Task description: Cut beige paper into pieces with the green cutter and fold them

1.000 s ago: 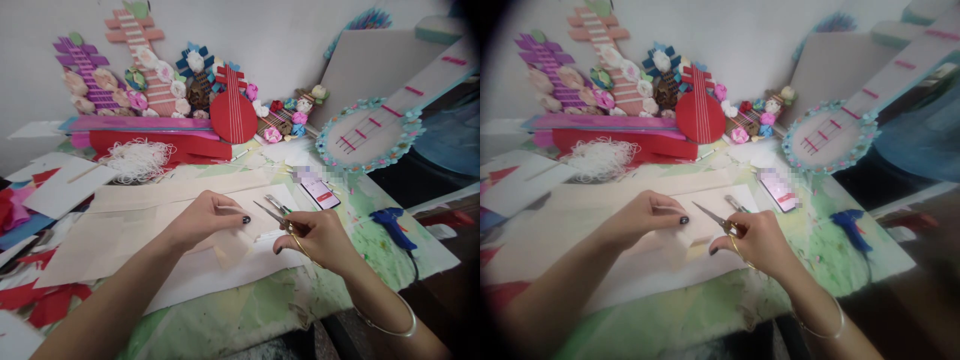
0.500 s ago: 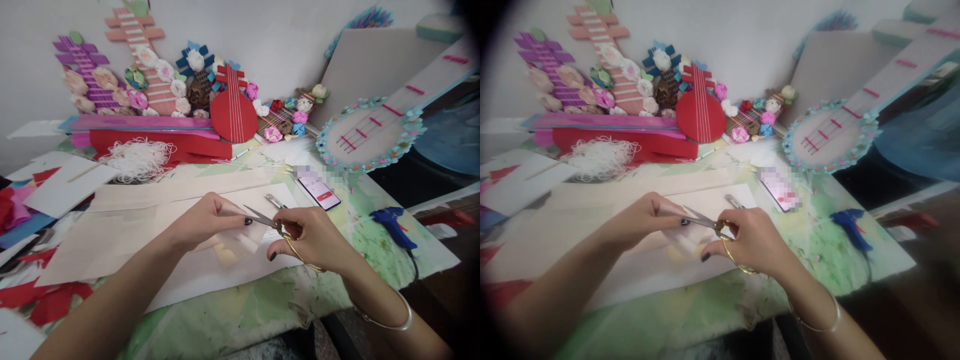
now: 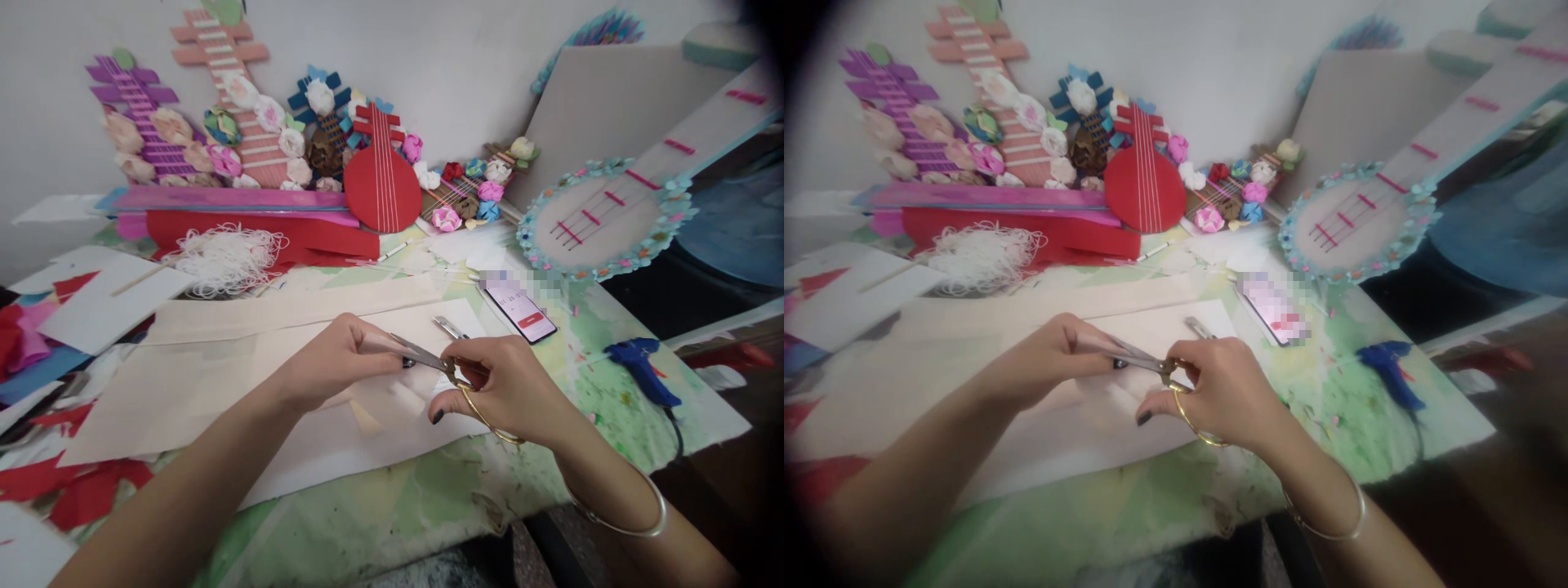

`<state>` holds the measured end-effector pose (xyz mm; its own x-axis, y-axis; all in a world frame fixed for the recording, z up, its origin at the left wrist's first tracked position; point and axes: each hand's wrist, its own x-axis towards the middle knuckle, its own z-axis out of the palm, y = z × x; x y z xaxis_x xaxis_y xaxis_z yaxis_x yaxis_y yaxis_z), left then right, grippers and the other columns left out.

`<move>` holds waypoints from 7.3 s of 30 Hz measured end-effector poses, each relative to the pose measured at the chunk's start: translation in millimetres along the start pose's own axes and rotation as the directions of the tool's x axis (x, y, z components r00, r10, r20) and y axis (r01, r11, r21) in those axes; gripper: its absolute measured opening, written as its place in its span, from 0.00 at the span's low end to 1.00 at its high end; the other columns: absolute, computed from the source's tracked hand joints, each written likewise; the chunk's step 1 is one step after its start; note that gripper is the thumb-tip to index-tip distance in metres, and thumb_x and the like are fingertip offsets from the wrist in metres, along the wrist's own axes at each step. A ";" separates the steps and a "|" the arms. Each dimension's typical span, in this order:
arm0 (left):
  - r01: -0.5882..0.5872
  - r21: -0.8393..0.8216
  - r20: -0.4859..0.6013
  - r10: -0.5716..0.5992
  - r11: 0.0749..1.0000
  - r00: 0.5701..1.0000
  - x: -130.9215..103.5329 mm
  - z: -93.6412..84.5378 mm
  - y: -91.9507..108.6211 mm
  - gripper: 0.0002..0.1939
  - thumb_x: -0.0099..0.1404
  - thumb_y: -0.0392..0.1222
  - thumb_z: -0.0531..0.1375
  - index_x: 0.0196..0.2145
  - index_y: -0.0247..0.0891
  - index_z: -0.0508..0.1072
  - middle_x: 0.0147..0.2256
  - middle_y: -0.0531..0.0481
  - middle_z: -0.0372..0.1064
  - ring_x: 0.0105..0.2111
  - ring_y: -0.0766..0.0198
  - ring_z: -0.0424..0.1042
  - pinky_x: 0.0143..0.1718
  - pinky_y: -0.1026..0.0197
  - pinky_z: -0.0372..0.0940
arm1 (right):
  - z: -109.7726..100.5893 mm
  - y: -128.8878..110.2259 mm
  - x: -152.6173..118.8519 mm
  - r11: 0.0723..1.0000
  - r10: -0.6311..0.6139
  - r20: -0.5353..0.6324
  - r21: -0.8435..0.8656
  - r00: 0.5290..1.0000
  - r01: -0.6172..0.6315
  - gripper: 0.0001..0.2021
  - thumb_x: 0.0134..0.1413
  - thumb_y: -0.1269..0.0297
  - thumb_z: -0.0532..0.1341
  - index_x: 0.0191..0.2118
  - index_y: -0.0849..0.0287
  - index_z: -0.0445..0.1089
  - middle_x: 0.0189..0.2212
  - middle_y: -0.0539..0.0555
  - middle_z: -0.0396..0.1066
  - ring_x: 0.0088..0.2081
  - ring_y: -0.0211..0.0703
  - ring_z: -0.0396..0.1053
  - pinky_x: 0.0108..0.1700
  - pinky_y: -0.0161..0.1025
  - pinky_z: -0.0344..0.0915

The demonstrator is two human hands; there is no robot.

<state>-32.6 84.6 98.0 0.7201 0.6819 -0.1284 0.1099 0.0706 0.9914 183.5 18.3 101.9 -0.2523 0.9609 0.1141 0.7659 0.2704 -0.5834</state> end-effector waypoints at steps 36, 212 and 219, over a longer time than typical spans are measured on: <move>0.041 -0.136 0.062 -0.033 0.990 0.998 1.0 0.3 -1.2 0.07 0.62 0.37 0.64 0.36 0.37 0.82 0.31 0.47 0.79 0.31 0.65 0.76 0.32 0.68 0.71 | 7.8 9.1 -0.8 0.997 -0.045 -0.103 0.058 0.994 0.051 0.27 0.41 0.39 0.67 0.18 0.62 0.65 0.14 0.43 0.48 0.20 0.30 0.44 0.21 0.33 0.43; -0.531 0.779 0.296 0.551 0.333 0.781 53.6 -32.8 -115.0 0.13 0.65 0.36 0.55 0.42 0.44 0.79 0.47 0.46 0.75 0.54 0.55 0.66 0.55 0.49 0.63 | 30.6 136.2 -15.3 0.922 -0.235 -0.128 -0.343 0.963 0.180 0.14 0.53 0.74 0.58 0.43 0.57 0.76 0.41 0.58 0.75 0.40 0.50 0.73 0.44 0.47 0.70; -0.511 0.770 0.247 0.560 0.383 0.791 53.6 -33.6 -117.2 0.15 0.65 0.35 0.54 0.42 0.43 0.79 0.47 0.45 0.75 0.50 0.59 0.71 0.53 0.53 0.66 | 31.1 138.7 -4.5 0.905 -0.301 -0.120 -0.349 0.946 0.244 0.18 0.51 0.76 0.57 0.45 0.57 0.76 0.40 0.59 0.74 0.40 0.50 0.73 0.44 0.47 0.70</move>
<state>-29.9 137.3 -24.3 0.8002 0.3996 0.4472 0.2018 -0.8816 0.4267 272.4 49.6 -4.5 -0.3988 0.8346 0.3800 0.8377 0.5001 -0.2194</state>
